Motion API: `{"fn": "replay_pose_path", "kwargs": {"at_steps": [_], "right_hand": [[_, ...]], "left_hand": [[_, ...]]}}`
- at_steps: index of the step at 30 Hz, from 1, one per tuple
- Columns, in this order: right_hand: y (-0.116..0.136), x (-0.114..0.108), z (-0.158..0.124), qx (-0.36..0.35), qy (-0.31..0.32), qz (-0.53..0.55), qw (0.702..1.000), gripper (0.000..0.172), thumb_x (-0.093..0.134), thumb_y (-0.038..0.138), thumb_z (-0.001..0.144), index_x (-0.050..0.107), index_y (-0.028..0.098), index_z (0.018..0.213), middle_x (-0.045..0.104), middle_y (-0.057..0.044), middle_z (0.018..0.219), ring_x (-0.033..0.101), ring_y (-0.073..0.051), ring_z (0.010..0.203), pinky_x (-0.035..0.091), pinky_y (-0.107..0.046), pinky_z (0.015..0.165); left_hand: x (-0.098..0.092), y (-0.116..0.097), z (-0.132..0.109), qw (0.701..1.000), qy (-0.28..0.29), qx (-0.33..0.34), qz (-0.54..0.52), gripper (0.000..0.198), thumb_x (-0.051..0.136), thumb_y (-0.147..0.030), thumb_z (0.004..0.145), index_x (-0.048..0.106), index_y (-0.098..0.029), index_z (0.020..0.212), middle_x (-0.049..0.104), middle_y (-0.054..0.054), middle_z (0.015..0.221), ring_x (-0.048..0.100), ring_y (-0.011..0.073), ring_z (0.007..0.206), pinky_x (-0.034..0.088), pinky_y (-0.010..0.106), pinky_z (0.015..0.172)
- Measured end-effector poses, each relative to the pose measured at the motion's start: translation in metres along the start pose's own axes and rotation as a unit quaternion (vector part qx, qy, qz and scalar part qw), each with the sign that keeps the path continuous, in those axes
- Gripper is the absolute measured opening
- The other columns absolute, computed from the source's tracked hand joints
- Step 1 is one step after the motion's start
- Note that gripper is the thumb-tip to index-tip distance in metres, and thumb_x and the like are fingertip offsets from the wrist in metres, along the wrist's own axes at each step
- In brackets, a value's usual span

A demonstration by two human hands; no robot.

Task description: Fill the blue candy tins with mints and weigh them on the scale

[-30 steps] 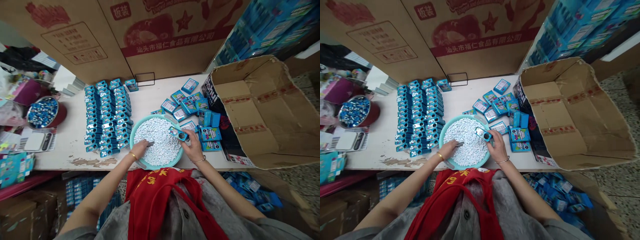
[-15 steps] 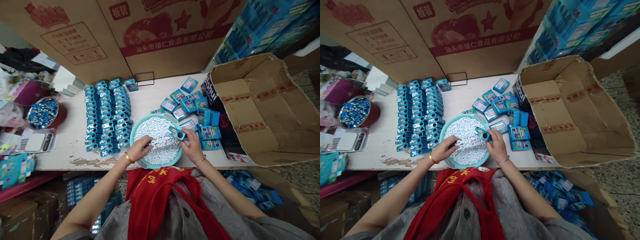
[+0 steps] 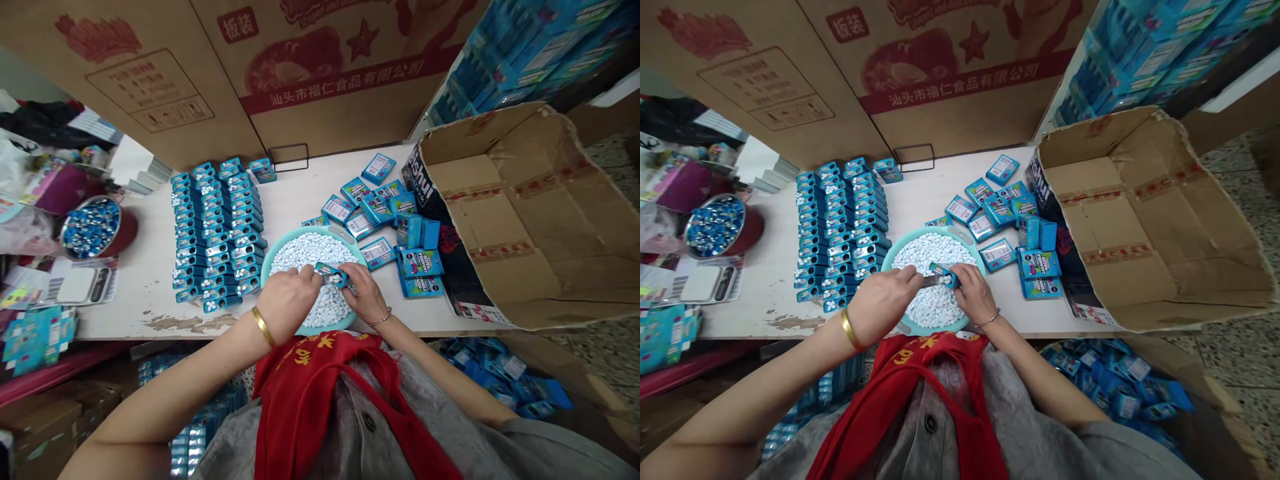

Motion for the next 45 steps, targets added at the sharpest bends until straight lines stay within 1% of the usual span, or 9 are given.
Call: {"fn": "replay_pose_path", "kwargs": {"at_steps": [3, 8, 12, 16, 21, 25, 37, 41, 45], "right_hand": [[-0.006, -0.004, -0.002, 0.022, -0.016, 0.003, 1.000, 0.046, 0.048, 0.008, 0.077, 0.050, 0.021, 0.121, 0.059, -0.011, 0.113, 0.055, -0.028, 0.108, 0.049, -0.049, 0.094], [-0.017, -0.019, -0.004, 0.053, -0.050, 0.004, 0.997, 0.041, 0.051, 0.013, 0.080, 0.051, 0.021, 0.120, 0.059, -0.012, 0.113, 0.056, -0.028, 0.108, 0.049, -0.048, 0.093], [-0.022, -0.029, -0.004, 0.077, -0.065, -0.005, 0.995, 0.034, 0.054, 0.020, 0.083, 0.053, 0.021, 0.117, 0.060, -0.012, 0.111, 0.057, -0.028, 0.107, 0.049, -0.047, 0.092], [-0.024, -0.033, -0.005, 0.105, -0.084, -0.011, 0.991, 0.033, 0.058, 0.027, 0.084, 0.053, 0.020, 0.116, 0.062, -0.012, 0.109, 0.059, -0.027, 0.103, 0.050, -0.046, 0.089], [-0.023, -0.034, -0.007, 0.116, -0.093, -0.016, 0.989, 0.033, 0.059, 0.029, 0.084, 0.052, 0.021, 0.116, 0.062, -0.011, 0.108, 0.059, -0.027, 0.101, 0.050, -0.045, 0.088], [-0.021, -0.031, -0.008, 0.094, -0.080, -0.027, 0.992, 0.034, 0.056, 0.023, 0.083, 0.052, 0.021, 0.117, 0.061, -0.012, 0.109, 0.058, -0.028, 0.104, 0.050, -0.046, 0.089], [-0.001, -0.006, 0.000, 0.016, -0.005, -0.020, 1.000, 0.044, 0.048, 0.009, 0.079, 0.051, 0.019, 0.122, 0.060, -0.013, 0.114, 0.055, -0.029, 0.108, 0.048, -0.049, 0.095], [-0.004, -0.004, -0.002, 0.027, -0.009, -0.002, 1.000, 0.045, 0.048, 0.009, 0.078, 0.051, 0.019, 0.122, 0.060, -0.013, 0.115, 0.055, -0.028, 0.110, 0.047, -0.050, 0.097], [-0.007, -0.007, -0.003, 0.051, -0.017, 0.006, 0.999, 0.046, 0.048, 0.009, 0.077, 0.051, 0.022, 0.121, 0.059, -0.011, 0.114, 0.055, -0.028, 0.110, 0.047, -0.051, 0.097]], "left_hand": [[0.025, 0.028, 0.000, 0.997, -0.044, -0.038, -0.041, 0.019, 0.042, -0.016, 0.093, 0.055, -0.017, 0.107, 0.059, 0.008, 0.101, 0.062, 0.0202, 0.089, 0.049, 0.030, 0.071], [0.130, 0.077, 0.030, 0.979, -0.024, -0.111, -0.172, 0.018, 0.045, -0.012, 0.089, 0.057, -0.016, 0.101, 0.059, 0.010, 0.103, 0.058, 0.0237, 0.099, 0.046, 0.034, 0.082], [0.193, 0.061, 0.065, 0.968, -0.036, -0.081, -0.236, 0.018, 0.047, -0.013, 0.088, 0.057, -0.017, 0.103, 0.060, 0.009, 0.106, 0.057, 0.0230, 0.104, 0.045, 0.036, 0.089], [0.212, 0.029, 0.091, 0.948, -0.072, -0.053, -0.305, 0.025, 0.047, -0.019, 0.090, 0.053, -0.017, 0.114, 0.060, 0.009, 0.114, 0.057, 0.0197, 0.105, 0.045, 0.033, 0.093], [0.200, 0.032, 0.080, 0.920, -0.115, -0.008, -0.374, 0.025, 0.050, -0.026, 0.090, 0.052, -0.017, 0.114, 0.062, 0.007, 0.107, 0.060, 0.0171, 0.096, 0.048, 0.030, 0.086], [0.155, 0.053, 0.043, 0.899, -0.173, 0.057, -0.399, 0.023, 0.050, -0.029, 0.090, 0.054, -0.017, 0.110, 0.061, 0.006, 0.097, 0.058, 0.0159, 0.083, 0.048, 0.029, 0.077], [0.015, 0.005, 0.015, 0.999, -0.039, 0.026, -0.012, 0.021, 0.038, -0.012, 0.092, 0.055, -0.014, 0.105, 0.061, 0.010, 0.095, 0.060, 0.0246, 0.089, 0.050, 0.035, 0.070], [0.001, -0.005, 0.010, 0.999, -0.034, 0.025, 0.006, 0.021, 0.038, -0.011, 0.092, 0.058, -0.014, 0.096, 0.059, 0.011, 0.091, 0.059, 0.0253, 0.092, 0.050, 0.035, 0.072], [0.030, 0.034, 0.011, 0.996, -0.071, -0.020, -0.058, 0.019, 0.043, -0.015, 0.091, 0.058, -0.018, 0.101, 0.059, 0.009, 0.096, 0.057, 0.0234, 0.095, 0.048, 0.034, 0.079]]}}
Point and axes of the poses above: each hand's wrist, its own z-axis towards the middle knuckle, its own x-axis out of the palm, y = z × x, the point moved 1 cm from there along z, towards the middle knuckle
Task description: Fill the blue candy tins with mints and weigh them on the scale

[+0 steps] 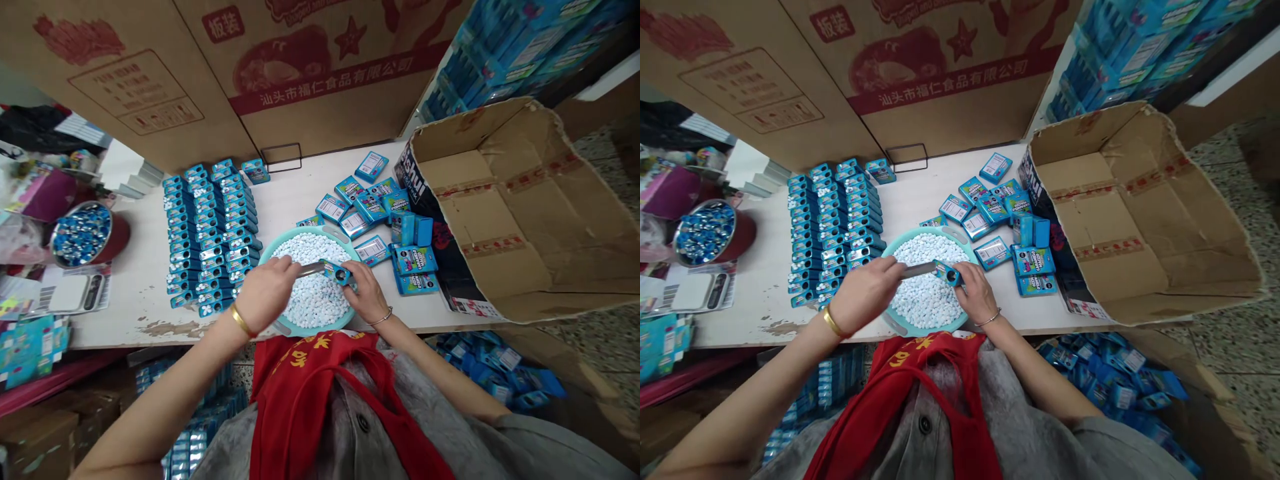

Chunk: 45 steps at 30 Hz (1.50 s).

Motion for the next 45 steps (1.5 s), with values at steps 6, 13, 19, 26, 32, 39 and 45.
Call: {"fn": "replay_pose_path", "kwargs": {"at_steps": [6, 13, 19, 26, 32, 39, 45], "right_hand": [[-0.004, -0.011, -0.001, 0.026, -0.018, 0.009, 0.999, 0.041, 0.050, 0.014, 0.081, 0.050, 0.023, 0.121, 0.059, -0.011, 0.114, 0.056, -0.028, 0.109, 0.047, -0.050, 0.096], [-0.014, -0.027, -0.002, 0.063, -0.063, -0.001, 0.996, 0.033, 0.057, 0.028, 0.085, 0.051, 0.021, 0.117, 0.061, -0.011, 0.109, 0.058, -0.027, 0.103, 0.050, -0.046, 0.089], [-0.015, -0.030, -0.002, 0.066, -0.075, -0.012, 0.995, 0.032, 0.057, 0.029, 0.085, 0.052, 0.021, 0.116, 0.061, -0.011, 0.108, 0.058, -0.027, 0.101, 0.050, -0.045, 0.087], [-0.002, -0.009, 0.000, 0.016, -0.021, -0.001, 1.000, 0.038, 0.050, 0.016, 0.082, 0.051, 0.022, 0.119, 0.060, -0.011, 0.112, 0.056, -0.028, 0.107, 0.048, -0.050, 0.094], [0.010, 0.003, 0.002, -0.022, 0.012, 0.024, 0.999, 0.047, 0.048, 0.010, 0.078, 0.051, 0.023, 0.122, 0.061, -0.010, 0.113, 0.055, -0.028, 0.110, 0.047, -0.051, 0.097], [0.008, 0.007, 0.003, -0.034, 0.001, 0.033, 0.999, 0.049, 0.048, 0.008, 0.076, 0.049, 0.022, 0.123, 0.061, -0.011, 0.112, 0.056, -0.027, 0.108, 0.049, -0.049, 0.094], [0.007, 0.005, 0.006, -0.026, -0.017, 0.043, 0.999, 0.049, 0.047, 0.010, 0.077, 0.048, 0.023, 0.125, 0.063, -0.010, 0.112, 0.058, -0.026, 0.107, 0.052, -0.047, 0.091]], "left_hand": [[0.122, 0.056, 0.022, 0.986, 0.039, -0.089, -0.138, 0.017, 0.045, -0.011, 0.086, 0.057, -0.017, 0.097, 0.059, 0.010, 0.100, 0.057, 0.0240, 0.099, 0.046, 0.037, 0.085], [0.193, 0.005, 0.060, 0.964, -0.015, -0.051, -0.260, 0.025, 0.046, -0.020, 0.091, 0.051, -0.017, 0.115, 0.060, 0.009, 0.112, 0.057, 0.0191, 0.105, 0.045, 0.033, 0.093], [0.153, 0.028, 0.028, 0.933, -0.073, 0.015, -0.352, 0.022, 0.051, -0.027, 0.089, 0.053, -0.018, 0.109, 0.062, 0.007, 0.102, 0.060, 0.0174, 0.091, 0.048, 0.030, 0.083], [0.048, 0.023, -0.008, 0.963, -0.051, 0.086, -0.250, 0.020, 0.046, -0.025, 0.091, 0.054, -0.019, 0.109, 0.061, 0.006, 0.099, 0.058, 0.0177, 0.091, 0.047, 0.030, 0.082], [-0.005, -0.021, -0.001, 0.999, 0.038, 0.018, -0.028, 0.018, 0.043, -0.012, 0.088, 0.058, -0.018, 0.095, 0.058, 0.009, 0.093, 0.058, 0.0230, 0.090, 0.047, 0.034, 0.076], [-0.035, -0.033, -0.009, 0.999, 0.034, 0.040, 0.012, 0.021, 0.040, -0.011, 0.089, 0.059, -0.020, 0.091, 0.057, 0.010, 0.089, 0.057, 0.0247, 0.086, 0.048, 0.038, 0.074], [-0.019, 0.012, 0.012, 0.991, -0.007, 0.055, -0.119, 0.034, 0.060, -0.038, 0.082, 0.052, -0.025, 0.114, 0.053, 0.008, 0.112, 0.058, 0.0228, 0.094, 0.049, 0.036, 0.081]]}}
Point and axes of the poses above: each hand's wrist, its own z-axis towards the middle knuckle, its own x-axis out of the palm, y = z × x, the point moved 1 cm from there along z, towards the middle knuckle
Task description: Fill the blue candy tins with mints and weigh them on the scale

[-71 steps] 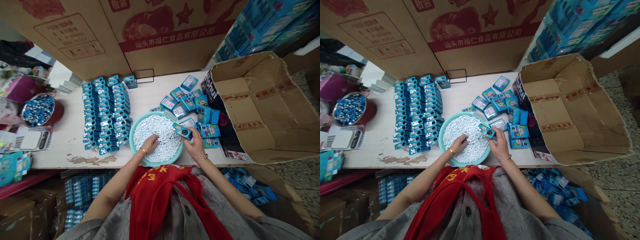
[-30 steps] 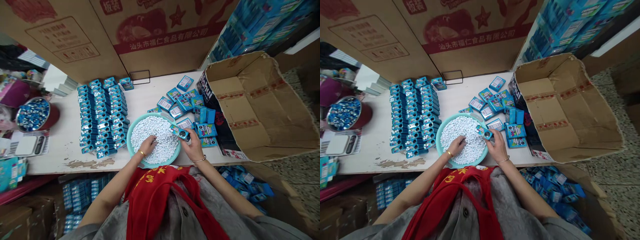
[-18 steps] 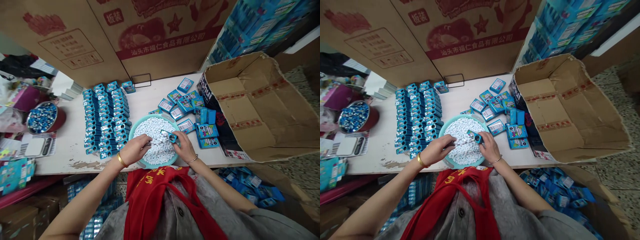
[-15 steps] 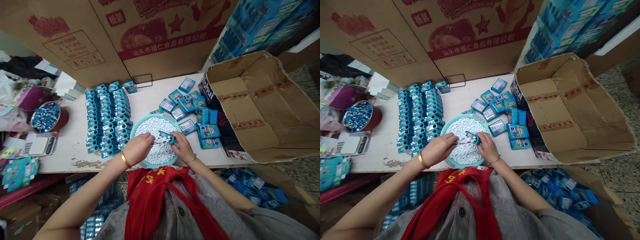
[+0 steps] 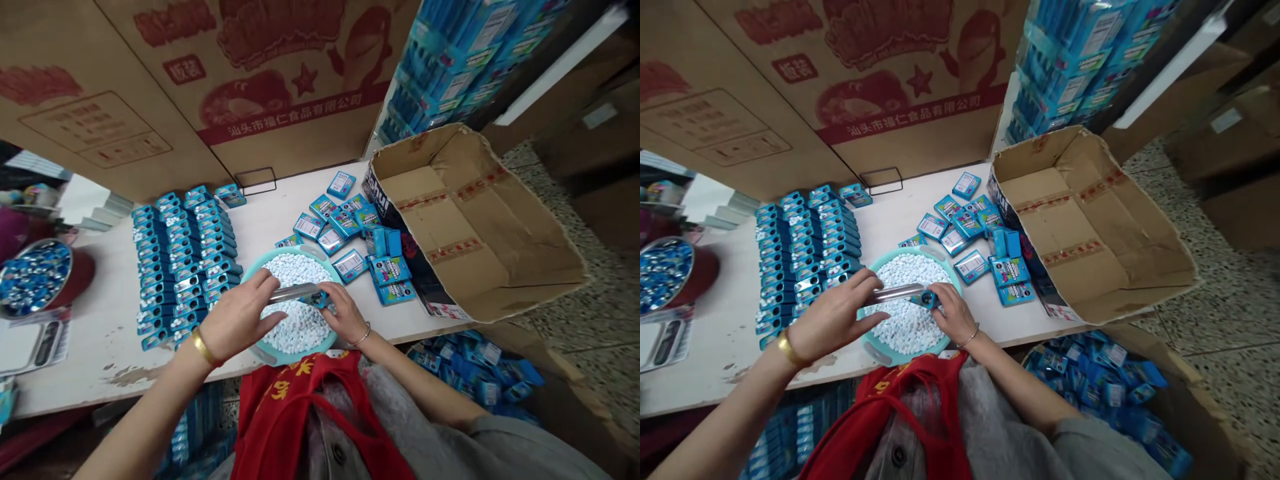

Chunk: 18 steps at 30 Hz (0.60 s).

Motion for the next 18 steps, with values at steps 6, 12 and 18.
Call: {"fn": "replay_pose_path", "kwargs": {"at_steps": [6, 12, 18], "right_hand": [[-0.002, 0.000, 0.004, 0.044, 0.025, 0.040, 0.998, 0.040, 0.054, 0.025, 0.087, 0.048, 0.025, 0.126, 0.064, -0.009, 0.113, 0.062, -0.026, 0.106, 0.055, -0.043, 0.088], [-0.098, -0.054, -0.011, 0.087, 0.058, -0.211, 0.972, 0.055, 0.059, 0.041, 0.081, 0.045, 0.025, 0.132, 0.061, -0.016, 0.119, 0.057, -0.035, 0.111, 0.050, -0.052, 0.090], [-0.164, -0.073, -0.036, 0.001, 0.143, -0.396, 0.907, 0.079, 0.053, 0.012, 0.065, 0.038, 0.031, 0.140, 0.059, -0.011, 0.129, 0.054, -0.035, 0.117, 0.046, -0.053, 0.093]], "left_hand": [[0.050, 0.023, 0.042, 0.990, 0.029, 0.122, -0.062, 0.031, 0.053, -0.030, 0.087, 0.050, -0.022, 0.117, 0.058, 0.008, 0.110, 0.060, 0.0204, 0.095, 0.048, 0.029, 0.079], [0.025, 0.112, 0.087, 0.994, -0.103, 0.025, -0.018, 0.026, 0.052, -0.031, 0.089, 0.052, -0.019, 0.112, 0.059, 0.007, 0.106, 0.059, 0.0204, 0.092, 0.047, 0.029, 0.077], [-0.004, 0.249, 0.160, 0.975, -0.146, -0.155, 0.068, 0.025, 0.059, -0.025, 0.085, 0.056, -0.018, 0.109, 0.056, 0.009, 0.112, 0.059, 0.0217, 0.097, 0.045, 0.029, 0.080]]}}
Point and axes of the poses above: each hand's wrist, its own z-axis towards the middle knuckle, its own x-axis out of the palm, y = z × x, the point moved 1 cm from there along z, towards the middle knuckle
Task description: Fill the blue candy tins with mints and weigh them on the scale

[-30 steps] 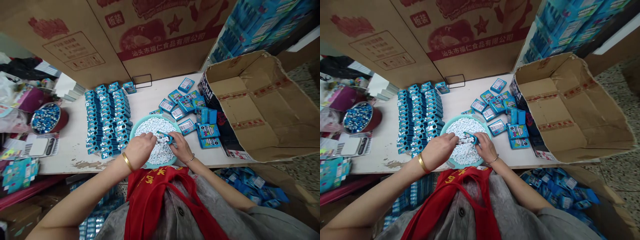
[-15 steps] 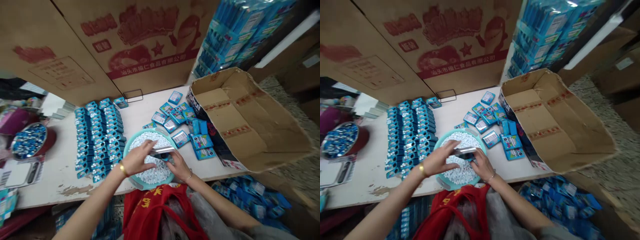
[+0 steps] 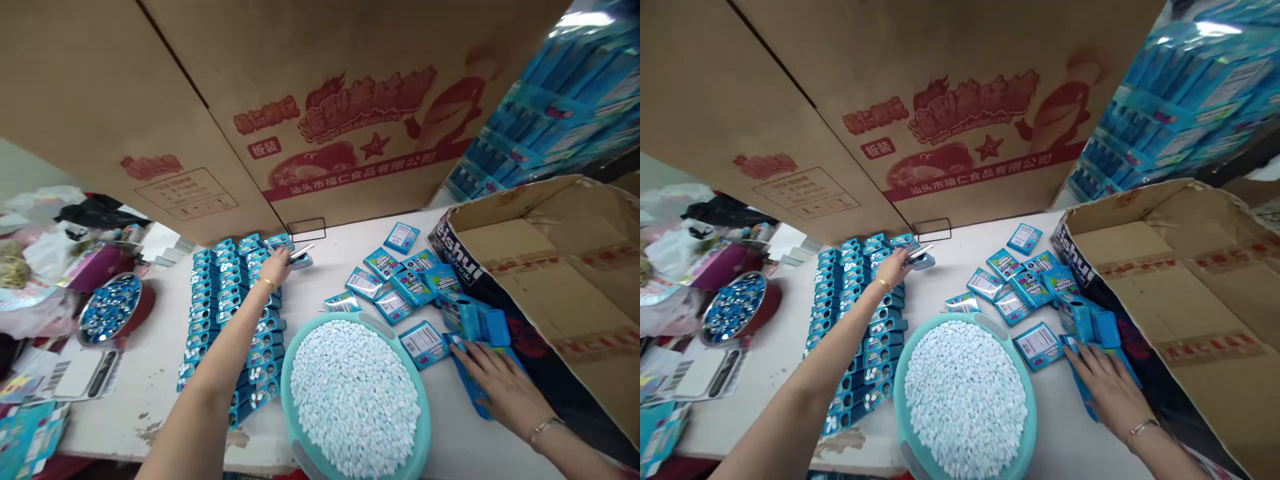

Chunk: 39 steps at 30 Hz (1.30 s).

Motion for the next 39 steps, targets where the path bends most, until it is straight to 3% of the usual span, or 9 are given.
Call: {"fn": "replay_pose_path", "kwargs": {"at_steps": [8, 11, 14, 17, 20, 23, 27, 31, 39], "right_hand": [[0.002, -0.015, 0.038, -0.004, 0.081, -0.027, 0.996, 0.070, 0.058, 0.025, 0.074, 0.039, 0.018, 0.142, 0.062, -0.014, 0.117, 0.052, -0.033, 0.113, 0.043, -0.049, 0.097], [0.009, -0.039, 0.040, 0.040, 0.053, 0.034, 0.997, 0.068, 0.058, 0.040, 0.080, 0.040, 0.016, 0.142, 0.060, -0.016, 0.116, 0.053, -0.035, 0.113, 0.041, -0.052, 0.099], [0.025, -0.071, 0.035, 0.164, -0.019, 0.197, 0.966, 0.071, 0.064, 0.050, 0.076, 0.045, 0.020, 0.138, 0.055, -0.015, 0.125, 0.053, -0.034, 0.115, 0.043, -0.049, 0.099], [0.049, -0.095, 0.026, 0.318, -0.039, 0.438, 0.840, 0.058, 0.061, 0.057, 0.076, 0.056, 0.025, 0.124, 0.060, -0.010, 0.119, 0.060, -0.030, 0.103, 0.051, -0.043, 0.085], [0.080, -0.104, 0.017, 0.403, 0.020, 0.657, 0.637, 0.051, 0.044, 0.069, 0.080, 0.057, 0.027, 0.108, 0.068, -0.006, 0.093, 0.065, -0.024, 0.073, 0.052, -0.037, 0.060], [0.111, -0.108, 0.011, 0.416, 0.070, 0.754, 0.504, 0.058, 0.047, 0.077, 0.073, 0.054, 0.026, 0.100, 0.064, -0.002, 0.073, 0.060, -0.020, 0.055, 0.049, -0.033, 0.049], [0.134, -0.118, 0.005, 0.394, 0.103, 0.783, 0.470, 0.068, 0.056, 0.075, 0.070, 0.046, 0.029, 0.120, 0.063, 0.002, 0.072, 0.054, -0.015, 0.047, 0.043, -0.028, 0.043], [0.134, -0.128, -0.005, 0.398, 0.122, 0.771, 0.481, 0.077, 0.064, 0.065, 0.073, 0.036, 0.030, 0.136, 0.069, -0.002, 0.092, 0.065, -0.019, 0.073, 0.053, -0.032, 0.065], [0.132, -0.134, -0.024, 0.380, 0.139, 0.816, 0.414, 0.046, 0.074, 0.045, 0.072, 0.058, 0.024, 0.110, 0.070, -0.006, 0.101, 0.067, -0.025, 0.093, 0.054, -0.041, 0.082]], "left_hand": [[0.039, 0.045, 0.062, 0.994, -0.058, -0.053, -0.075, 0.031, 0.066, -0.023, 0.083, 0.049, -0.013, 0.107, 0.049, 0.008, 0.109, 0.051, 0.0184, 0.094, 0.043, 0.036, 0.086], [0.036, 0.024, 0.035, 0.988, -0.098, -0.033, -0.113, 0.036, 0.059, -0.028, 0.089, 0.042, -0.011, 0.116, 0.046, 0.009, 0.114, 0.045, 0.0184, 0.104, 0.040, 0.038, 0.094], [0.028, -0.013, -0.039, 0.987, -0.069, 0.028, -0.145, 0.020, 0.045, -0.026, 0.096, 0.048, -0.014, 0.111, 0.052, 0.006, 0.105, 0.049, 0.0161, 0.100, 0.042, 0.034, 0.093], [0.025, -0.051, -0.145, 0.974, 0.061, 0.092, -0.196, 0.018, 0.047, -0.028, 0.094, 0.054, -0.019, 0.108, 0.059, 0.003, 0.098, 0.056, 0.0150, 0.091, 0.046, 0.028, 0.083], [0.034, -0.081, -0.244, 0.947, 0.253, 0.062, -0.187, 0.017, 0.048, -0.027, 0.091, 0.057, -0.020, 0.104, 0.063, 0.004, 0.097, 0.059, 0.0178, 0.089, 0.046, 0.029, 0.079], [0.057, -0.111, -0.297, 0.932, 0.338, -0.007, -0.128, 0.016, 0.049, -0.020, 0.087, 0.057, -0.021, 0.100, 0.064, 0.005, 0.099, 0.061, 0.0200, 0.091, 0.045, 0.029, 0.079], [0.093, -0.154, -0.295, 0.939, 0.314, -0.095, -0.107, 0.020, 0.047, -0.015, 0.085, 0.053, -0.019, 0.104, 0.062, 0.009, 0.110, 0.062, 0.0227, 0.094, 0.046, 0.031, 0.080], [0.119, -0.181, -0.275, 0.951, 0.255, -0.121, -0.125, 0.022, 0.044, -0.016, 0.088, 0.050, -0.016, 0.109, 0.059, 0.013, 0.116, 0.062, 0.0245, 0.100, 0.046, 0.033, 0.084], [0.152, -0.193, -0.246, 0.967, 0.136, -0.118, -0.178, 0.024, 0.042, -0.015, 0.088, 0.046, -0.016, 0.112, 0.056, 0.015, 0.118, 0.059, 0.0249, 0.105, 0.046, 0.037, 0.090]]}}
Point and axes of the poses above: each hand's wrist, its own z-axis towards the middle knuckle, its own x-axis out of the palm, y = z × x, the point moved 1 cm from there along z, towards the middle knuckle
